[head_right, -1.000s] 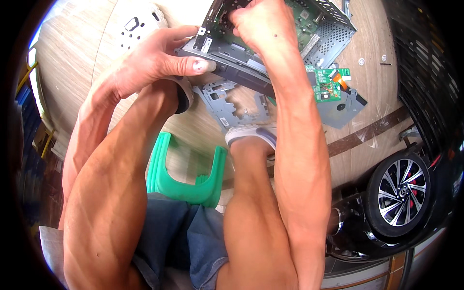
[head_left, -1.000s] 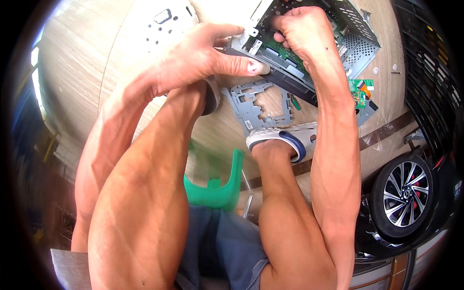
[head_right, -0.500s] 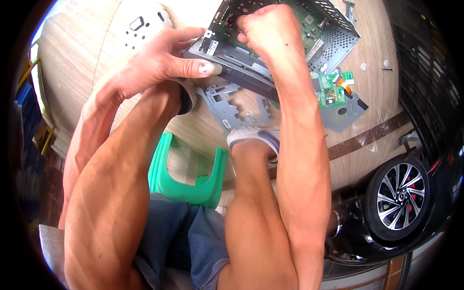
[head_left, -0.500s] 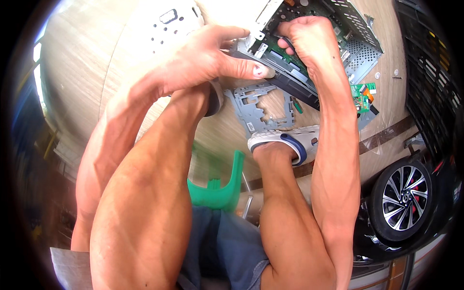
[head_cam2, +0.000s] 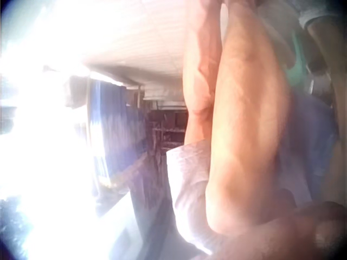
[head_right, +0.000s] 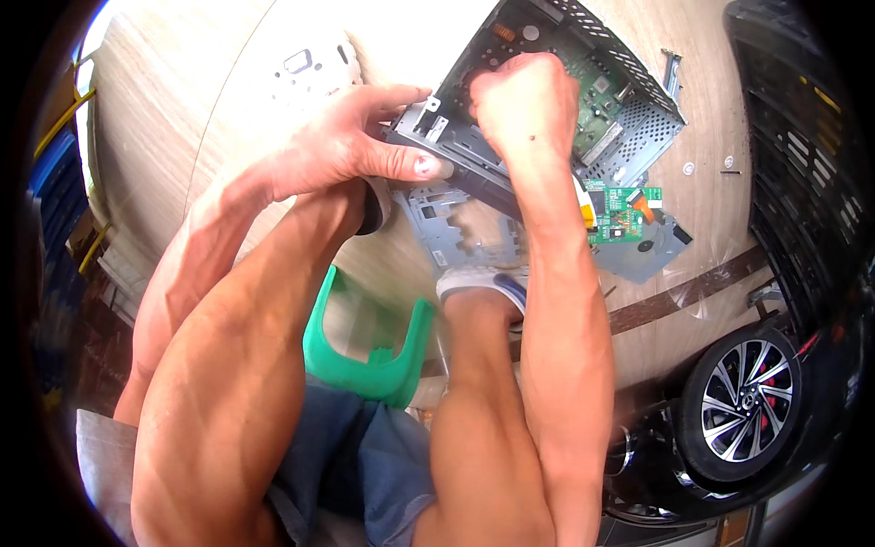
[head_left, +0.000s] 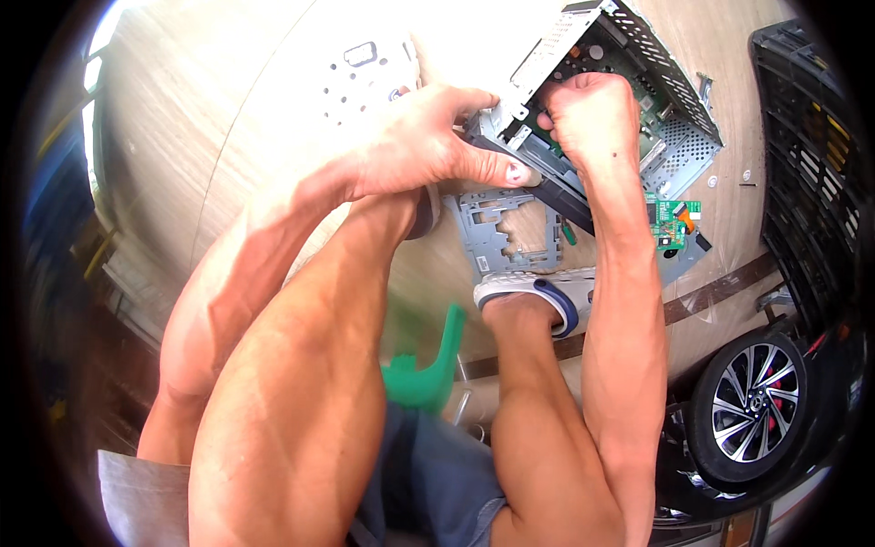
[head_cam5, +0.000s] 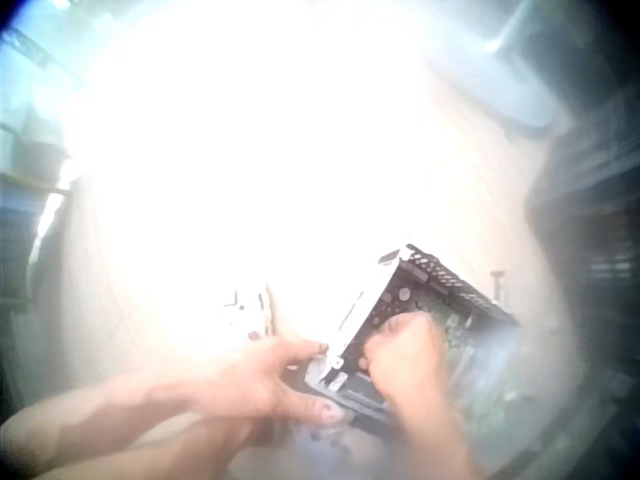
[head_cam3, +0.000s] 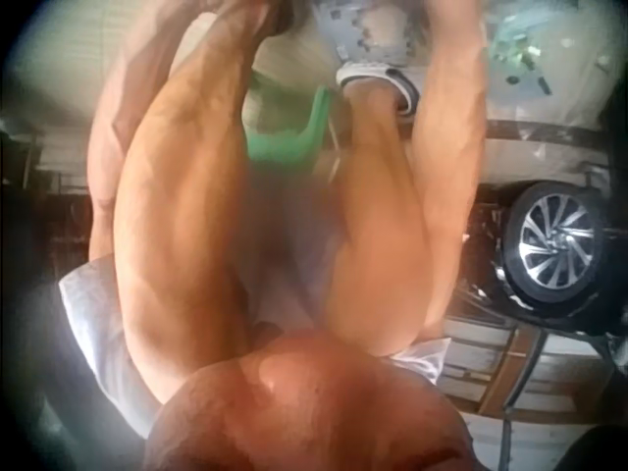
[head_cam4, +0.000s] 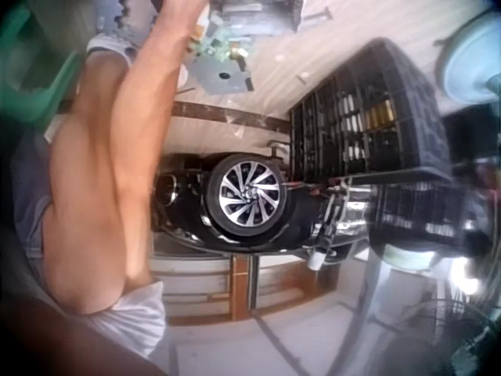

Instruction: The person disassembles a car stereo unit on the floor, removing the front panel, circuit boards, and the disc drive mechanism. They handle various internal components and metal brackets, placing them on the floor as they take the device apart.

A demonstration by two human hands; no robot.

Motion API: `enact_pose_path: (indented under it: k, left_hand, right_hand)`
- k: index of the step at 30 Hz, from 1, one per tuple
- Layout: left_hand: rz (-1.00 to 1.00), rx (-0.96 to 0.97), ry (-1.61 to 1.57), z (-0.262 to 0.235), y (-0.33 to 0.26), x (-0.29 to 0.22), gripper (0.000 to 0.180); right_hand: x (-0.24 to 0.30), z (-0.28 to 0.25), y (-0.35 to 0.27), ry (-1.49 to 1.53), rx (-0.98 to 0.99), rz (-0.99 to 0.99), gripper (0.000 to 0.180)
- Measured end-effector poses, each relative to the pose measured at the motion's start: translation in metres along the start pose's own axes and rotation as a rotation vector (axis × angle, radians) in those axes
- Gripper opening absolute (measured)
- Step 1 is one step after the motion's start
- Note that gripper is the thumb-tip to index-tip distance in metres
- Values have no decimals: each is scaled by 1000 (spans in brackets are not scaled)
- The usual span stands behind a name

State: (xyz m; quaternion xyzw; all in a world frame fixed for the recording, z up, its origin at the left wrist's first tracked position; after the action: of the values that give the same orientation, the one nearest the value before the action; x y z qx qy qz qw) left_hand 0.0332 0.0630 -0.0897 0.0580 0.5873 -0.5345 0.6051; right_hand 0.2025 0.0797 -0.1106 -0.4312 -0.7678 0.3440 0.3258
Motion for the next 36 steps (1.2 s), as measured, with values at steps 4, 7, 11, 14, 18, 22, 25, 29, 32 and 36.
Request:
enact_pose_path:
  k: [4,7,11,14,18,22,25,29,32,36]
  left_hand:
    - [-45,32,0,4,-3,-10,73]
    - [-32,41,-13,5,-1,-6,73]
    - [-19,41,-25,6,-2,-11,74]
    - [-26,26,11,2,-2,-8,75]
    - [-20,29,-11,4,-2,-6,75]
    - [-20,35,-13,4,-2,-9,75]
    - [-6,39,-4,4,-2,-10,75]
    - [-10,46,32,3,-2,-10,74]
    - [-9,48,-1,5,-2,-11,73]
    - [-25,25,52,1,-3,-6,74]
  right_hand:
    - [2,0,-2,-67,-64,-32,22]
    - [0,-5,-1,-90,-152,-53,23]
    - [2,-5,-2,-70,-137,-50,23]
    - [3,-3,-1,-81,-143,-65,23]
    - [-5,2,5,-12,-122,-62,23]
    - [-7,2,3,44,-67,-37,23]
    - [-10,2,5,57,-70,-38,24]
    - [-14,4,5,30,-65,-17,25]
    - [-18,4,8,73,-70,-8,26]
    - [-10,5,0,-1,-31,9,28]
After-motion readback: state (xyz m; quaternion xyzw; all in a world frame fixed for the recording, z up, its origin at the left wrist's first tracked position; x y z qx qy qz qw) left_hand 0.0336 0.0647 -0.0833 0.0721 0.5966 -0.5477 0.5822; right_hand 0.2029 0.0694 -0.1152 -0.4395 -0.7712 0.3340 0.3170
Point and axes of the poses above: each hand's wrist, its own y-axis towards the middle knuckle, its own z-axis out of the palm, x = y × z, the point moved 10 cm from there along y, towards the middle knuckle, and after that the axes turned 15 degrees about z, right-handed, at the moved point
